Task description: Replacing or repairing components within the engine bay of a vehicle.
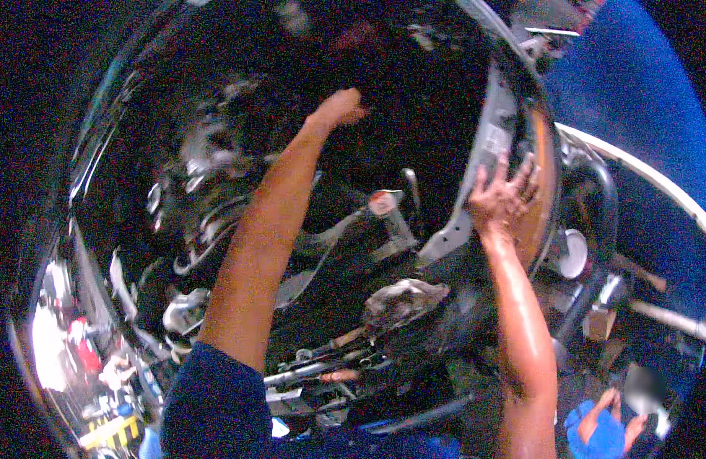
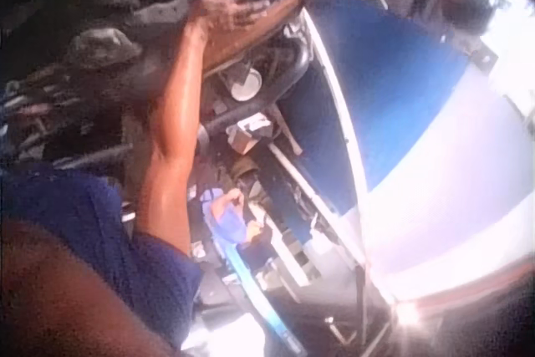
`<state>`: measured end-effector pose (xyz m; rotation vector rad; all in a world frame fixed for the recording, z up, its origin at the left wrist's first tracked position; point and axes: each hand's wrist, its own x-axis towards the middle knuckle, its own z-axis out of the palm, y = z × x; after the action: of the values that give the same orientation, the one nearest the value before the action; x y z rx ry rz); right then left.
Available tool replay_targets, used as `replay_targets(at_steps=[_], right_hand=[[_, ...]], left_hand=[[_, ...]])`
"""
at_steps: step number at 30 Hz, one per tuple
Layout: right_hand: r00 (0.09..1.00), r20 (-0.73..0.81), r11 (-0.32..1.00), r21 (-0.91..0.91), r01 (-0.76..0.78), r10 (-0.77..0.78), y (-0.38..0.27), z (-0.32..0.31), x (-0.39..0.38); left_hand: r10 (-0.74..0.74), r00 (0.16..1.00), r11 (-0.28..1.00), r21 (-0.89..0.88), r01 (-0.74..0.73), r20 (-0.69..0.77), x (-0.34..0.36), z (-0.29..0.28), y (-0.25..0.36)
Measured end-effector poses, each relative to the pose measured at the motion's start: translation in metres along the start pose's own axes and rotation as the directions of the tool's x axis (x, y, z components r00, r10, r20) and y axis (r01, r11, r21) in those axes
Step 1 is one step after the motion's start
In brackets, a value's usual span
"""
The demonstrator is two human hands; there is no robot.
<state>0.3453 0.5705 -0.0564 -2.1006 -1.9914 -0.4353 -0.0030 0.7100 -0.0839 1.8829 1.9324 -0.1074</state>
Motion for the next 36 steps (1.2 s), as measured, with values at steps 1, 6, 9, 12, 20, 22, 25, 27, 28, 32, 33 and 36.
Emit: replay_targets(at_steps=[1,6,9,12,20,22,25,27,28,32,33,36], right_hand=[[1.0,-0.009,0.999,-0.03,0.017,-0.017,0.0,0.0,0.0],[1.0,-0.016,0.998,-0.056,-0.002,0.001,0.0,0.003,-0.002],[0.999,-0.048,1.0,0.019,0.018,-0.018,0.001,0.006,-0.002],[0.996,-0.088,0.999,0.04,0.032,-0.028,0.002,0.005,-0.002],[1.0,0.006,1.0,0.008,-0.002,0.002,0.0,-0.001,-0.002],[1.0,0.006,1.0,0.025,0.004,-0.004,0.0,-0.001,-0.001],[1.0,0.008,1.0,0.007,-0.012,0.012,0.0,-0.001,-0.002],[1.0,0.006,0.997,-0.072,0.01,-0.01,0.0,-0.001,-0.003],[1.0,0.008,0.999,-0.037,0.0,0.0,0.0,-0.002,-0.003],[0.999,-0.03,1.0,-0.014,0.016,-0.016,0.001,-0.002,-0.002],[0.998,-0.05,1.0,-0.014,0.022,-0.023,0.001,-0.001,-0.002],[1.0,0.002,0.999,-0.044,0.001,-0.001,0.001,0.0,-0.002]], left_hand=[[0.027,0.993,0.999,0.042,-0.022,-0.116,-0.025,-0.013,0.003],[0.035,0.944,0.997,0.07,-0.012,-0.329,-0.148,-0.084,-0.044],[-0.014,0.899,0.992,0.107,0.068,-0.438,-0.221,-0.125,-0.106],[0.062,0.83,0.966,0.241,0.089,-0.555,-0.267,-0.151,-0.147],[0.252,0.853,0.765,0.634,0.114,-0.457,-0.281,-0.15,-0.183],[0.367,0.83,0.703,0.71,0.047,-0.419,-0.275,-0.151,-0.182],[0.366,0.885,0.618,0.786,-0.002,-0.286,-0.264,-0.162,-0.169],[0.242,0.951,0.607,0.795,0.006,-0.193,-0.255,-0.172,-0.155],[0.004,0.995,0.669,0.74,0.07,-0.098,-0.25,-0.179,-0.149],[-0.061,0.997,0.676,0.733,0.069,-0.037,-0.245,-0.185,-0.151],[-0.073,0.997,0.673,0.737,0.065,-0.021,-0.245,-0.184,-0.157],[0.273,0.879,0.875,0.48,-0.058,-0.391,-0.244,-0.175,-0.178]])
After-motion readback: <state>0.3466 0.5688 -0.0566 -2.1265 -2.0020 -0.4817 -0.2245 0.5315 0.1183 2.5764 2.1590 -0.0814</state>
